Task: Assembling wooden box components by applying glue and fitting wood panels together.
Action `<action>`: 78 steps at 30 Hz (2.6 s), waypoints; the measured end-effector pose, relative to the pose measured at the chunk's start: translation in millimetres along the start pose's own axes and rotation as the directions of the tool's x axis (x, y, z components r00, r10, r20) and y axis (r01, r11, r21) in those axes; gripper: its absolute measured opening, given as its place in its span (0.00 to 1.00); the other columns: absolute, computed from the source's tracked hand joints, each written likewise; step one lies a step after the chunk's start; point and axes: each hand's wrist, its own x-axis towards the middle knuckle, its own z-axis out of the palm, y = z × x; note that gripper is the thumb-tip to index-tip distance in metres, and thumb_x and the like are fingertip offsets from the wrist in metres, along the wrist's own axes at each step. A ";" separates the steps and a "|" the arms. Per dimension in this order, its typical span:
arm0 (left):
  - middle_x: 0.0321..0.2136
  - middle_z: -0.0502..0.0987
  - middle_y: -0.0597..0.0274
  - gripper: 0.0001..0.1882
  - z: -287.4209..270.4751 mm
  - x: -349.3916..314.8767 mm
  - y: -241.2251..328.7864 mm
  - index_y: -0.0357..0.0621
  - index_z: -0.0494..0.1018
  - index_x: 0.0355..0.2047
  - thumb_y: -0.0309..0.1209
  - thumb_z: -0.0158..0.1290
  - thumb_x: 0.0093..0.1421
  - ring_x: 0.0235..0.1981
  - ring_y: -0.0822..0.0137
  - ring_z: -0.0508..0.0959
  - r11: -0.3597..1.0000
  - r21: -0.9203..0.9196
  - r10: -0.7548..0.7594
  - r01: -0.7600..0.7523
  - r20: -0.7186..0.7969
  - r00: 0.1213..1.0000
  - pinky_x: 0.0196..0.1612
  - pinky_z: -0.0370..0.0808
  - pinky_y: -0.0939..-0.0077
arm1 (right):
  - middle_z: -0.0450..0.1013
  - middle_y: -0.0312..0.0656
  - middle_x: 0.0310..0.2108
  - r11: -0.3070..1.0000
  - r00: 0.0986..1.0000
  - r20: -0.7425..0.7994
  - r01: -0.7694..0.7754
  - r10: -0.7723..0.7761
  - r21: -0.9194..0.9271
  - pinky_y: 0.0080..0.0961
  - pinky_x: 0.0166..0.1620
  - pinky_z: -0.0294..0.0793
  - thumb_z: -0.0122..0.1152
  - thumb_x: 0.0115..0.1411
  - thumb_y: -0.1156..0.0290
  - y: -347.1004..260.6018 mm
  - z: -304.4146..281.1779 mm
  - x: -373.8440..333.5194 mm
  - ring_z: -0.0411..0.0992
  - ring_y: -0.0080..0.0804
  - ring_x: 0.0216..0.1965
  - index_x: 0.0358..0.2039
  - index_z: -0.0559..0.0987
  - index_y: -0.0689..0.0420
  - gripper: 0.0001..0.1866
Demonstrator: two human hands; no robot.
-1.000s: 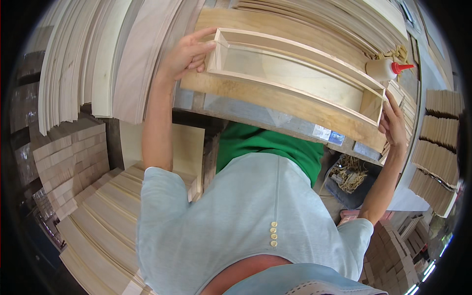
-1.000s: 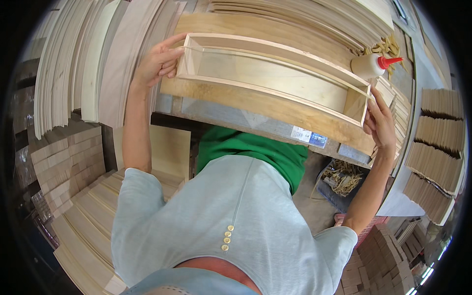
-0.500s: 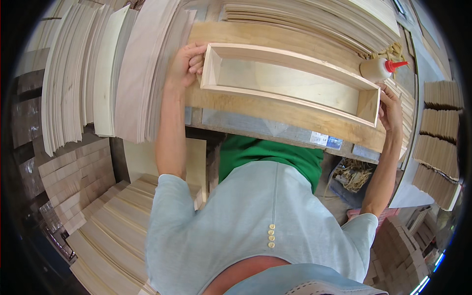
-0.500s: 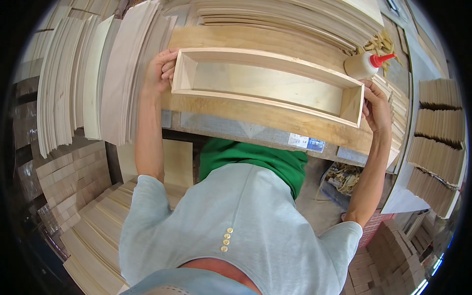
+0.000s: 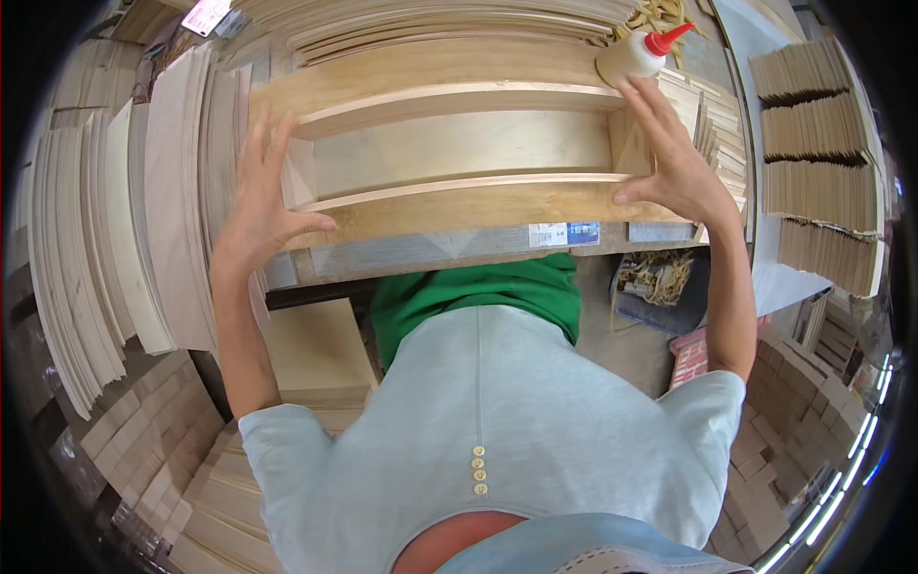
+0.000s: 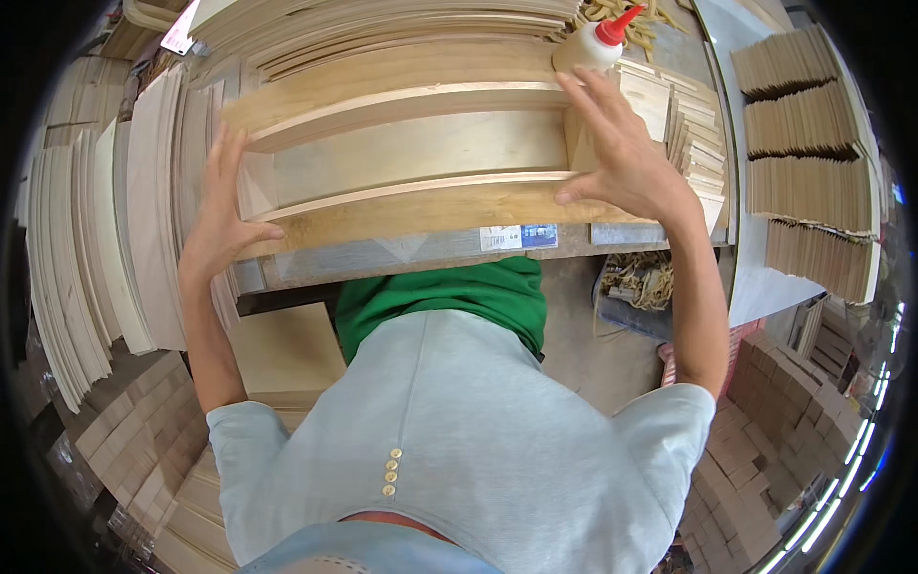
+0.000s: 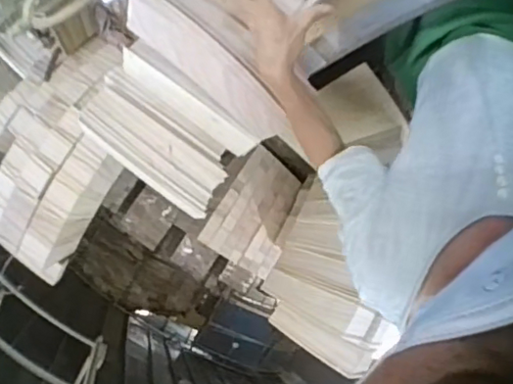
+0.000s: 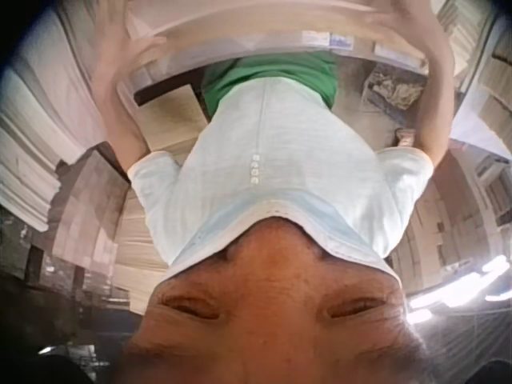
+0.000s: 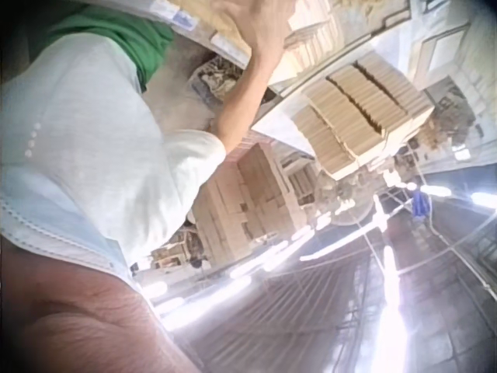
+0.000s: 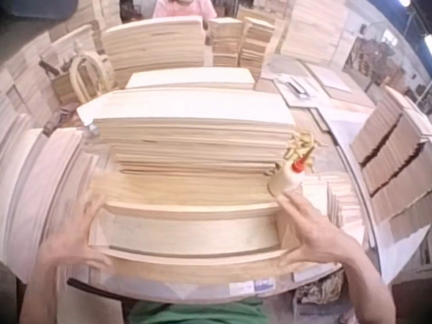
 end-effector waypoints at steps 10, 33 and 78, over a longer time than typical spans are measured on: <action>0.61 0.55 0.54 0.60 -1.2 9.3 22.8 0.51 0.52 0.66 0.23 0.69 0.31 0.63 0.52 0.57 0.991 -0.131 -0.026 0.035 0.072 0.997 0.66 0.56 0.61 | 0.55 0.48 0.60 0.998 1.000 0.017 0.024 -0.023 -0.055 0.40 0.64 0.60 0.73 0.36 0.67 -5.8 -8.1 3.1 0.53 0.49 0.63 0.66 0.53 0.50 0.56; 0.23 0.77 0.46 0.11 114.7 148.4 172.7 0.42 0.75 0.37 0.35 0.50 0.62 0.27 0.44 0.77 0.899 -0.040 0.435 -0.436 -0.021 0.900 0.29 0.72 0.52 | 0.74 0.36 0.41 0.499 0.893 0.143 -0.365 0.427 0.786 0.22 0.34 0.78 0.58 0.61 0.59 52.1 12.5 7.8 0.70 0.24 0.45 0.49 0.77 0.55 0.19; 0.63 0.55 0.51 0.56 -6.5 2.2 14.7 0.47 0.53 0.65 0.42 0.70 0.36 0.66 0.48 0.51 0.976 0.206 0.074 -0.073 0.004 0.997 0.65 0.52 0.58 | 0.56 0.45 0.63 0.998 0.987 -0.155 0.055 -0.047 0.044 0.37 0.62 0.60 0.72 0.46 0.56 10.6 -1.9 5.1 0.58 0.42 0.61 0.64 0.60 0.54 0.47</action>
